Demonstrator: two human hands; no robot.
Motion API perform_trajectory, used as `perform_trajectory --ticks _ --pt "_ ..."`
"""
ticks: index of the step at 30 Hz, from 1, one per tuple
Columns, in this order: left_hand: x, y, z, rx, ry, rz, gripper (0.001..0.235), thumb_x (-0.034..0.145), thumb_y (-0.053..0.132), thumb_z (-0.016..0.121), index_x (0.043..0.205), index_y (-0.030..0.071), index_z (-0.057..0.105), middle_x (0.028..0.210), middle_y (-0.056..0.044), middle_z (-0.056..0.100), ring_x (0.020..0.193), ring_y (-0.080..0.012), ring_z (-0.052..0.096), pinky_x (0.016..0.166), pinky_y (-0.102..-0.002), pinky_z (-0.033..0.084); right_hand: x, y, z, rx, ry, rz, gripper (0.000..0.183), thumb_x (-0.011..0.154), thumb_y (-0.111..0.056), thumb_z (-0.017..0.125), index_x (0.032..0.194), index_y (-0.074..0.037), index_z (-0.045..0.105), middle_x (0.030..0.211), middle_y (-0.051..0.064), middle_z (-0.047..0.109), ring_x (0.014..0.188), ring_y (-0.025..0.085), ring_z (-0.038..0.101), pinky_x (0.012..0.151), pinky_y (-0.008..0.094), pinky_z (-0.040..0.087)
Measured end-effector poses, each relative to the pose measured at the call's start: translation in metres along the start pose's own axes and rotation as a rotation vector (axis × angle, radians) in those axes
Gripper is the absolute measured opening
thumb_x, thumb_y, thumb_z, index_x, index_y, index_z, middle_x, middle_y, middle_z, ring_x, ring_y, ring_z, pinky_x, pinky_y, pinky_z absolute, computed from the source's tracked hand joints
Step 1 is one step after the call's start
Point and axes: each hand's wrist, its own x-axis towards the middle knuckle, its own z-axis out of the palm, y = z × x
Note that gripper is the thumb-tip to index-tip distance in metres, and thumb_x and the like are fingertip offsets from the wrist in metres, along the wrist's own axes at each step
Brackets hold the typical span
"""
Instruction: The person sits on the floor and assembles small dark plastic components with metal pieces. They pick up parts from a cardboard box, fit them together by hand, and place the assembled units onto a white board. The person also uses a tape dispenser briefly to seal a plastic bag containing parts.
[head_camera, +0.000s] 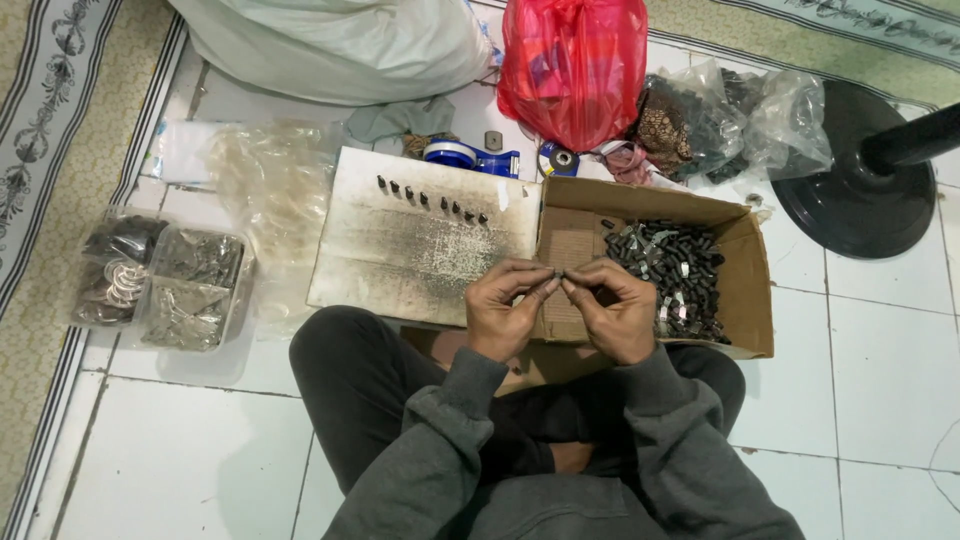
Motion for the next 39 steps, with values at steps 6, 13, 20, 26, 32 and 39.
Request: perform_trajectory --ticks 6,13,20,26,32,39 --pt "0.001 -0.002 -0.004 0.023 -0.036 0.015 0.017 0.084 -0.004 0.086 0.099 0.001 0.082 0.088 -0.021 0.076 0.086 -0.0358 0.078 0.068 -0.041 0.068 0.01 -0.012 -0.007 -0.105 -0.117 -0.047 0.013 0.079 0.013 0.081 0.085 0.002 0.08 0.075 0.018 0.074 0.072 0.024 0.074 0.062 0.036 0.057" --pt "0.008 0.008 0.001 -0.033 -0.067 -0.032 0.017 0.088 0.0 0.083 0.105 0.002 0.082 0.093 -0.021 0.076 0.09 -0.0287 0.076 0.07 -0.039 0.067 -0.002 -0.005 -0.006 0.053 0.016 0.02 0.011 0.092 0.006 0.077 0.103 0.006 0.079 0.083 0.022 0.075 0.083 0.027 0.075 0.067 0.038 0.06" --pt "0.001 0.012 0.008 -0.056 -0.011 0.001 0.015 0.091 0.0 0.08 0.107 -0.003 0.08 0.093 -0.023 0.075 0.091 -0.0315 0.076 0.071 -0.042 0.067 -0.01 -0.009 0.0 0.054 0.12 0.028 0.01 0.095 0.006 0.075 0.103 0.011 0.075 0.083 0.023 0.074 0.081 0.025 0.073 0.067 0.038 0.06" --pt "-0.002 0.017 0.009 0.003 -0.029 0.043 0.014 0.09 -0.003 0.08 0.104 -0.003 0.081 0.09 -0.022 0.074 0.088 -0.0369 0.077 0.066 -0.041 0.067 -0.001 -0.019 -0.009 -0.025 0.029 -0.03 0.007 0.09 0.012 0.075 0.097 0.011 0.076 0.079 0.024 0.071 0.083 0.027 0.073 0.064 0.04 0.058" --pt "-0.003 0.011 0.003 0.042 -0.095 0.008 0.015 0.087 -0.005 0.081 0.102 -0.001 0.082 0.088 -0.022 0.075 0.085 -0.036 0.077 0.064 -0.04 0.066 0.005 -0.015 -0.024 -0.058 -0.132 -0.015 0.006 0.084 0.011 0.08 0.088 0.008 0.075 0.076 0.021 0.071 0.081 0.027 0.074 0.066 0.042 0.058" --pt "-0.005 0.015 0.003 -0.09 -0.095 -0.146 0.015 0.086 -0.006 0.081 0.1 -0.002 0.082 0.085 -0.021 0.077 0.077 -0.0235 0.077 0.063 -0.032 0.064 0.018 -0.024 -0.035 0.056 -0.297 0.093 0.009 0.082 0.01 0.079 0.089 0.005 0.079 0.076 0.019 0.075 0.076 0.02 0.069 0.065 0.038 0.056"
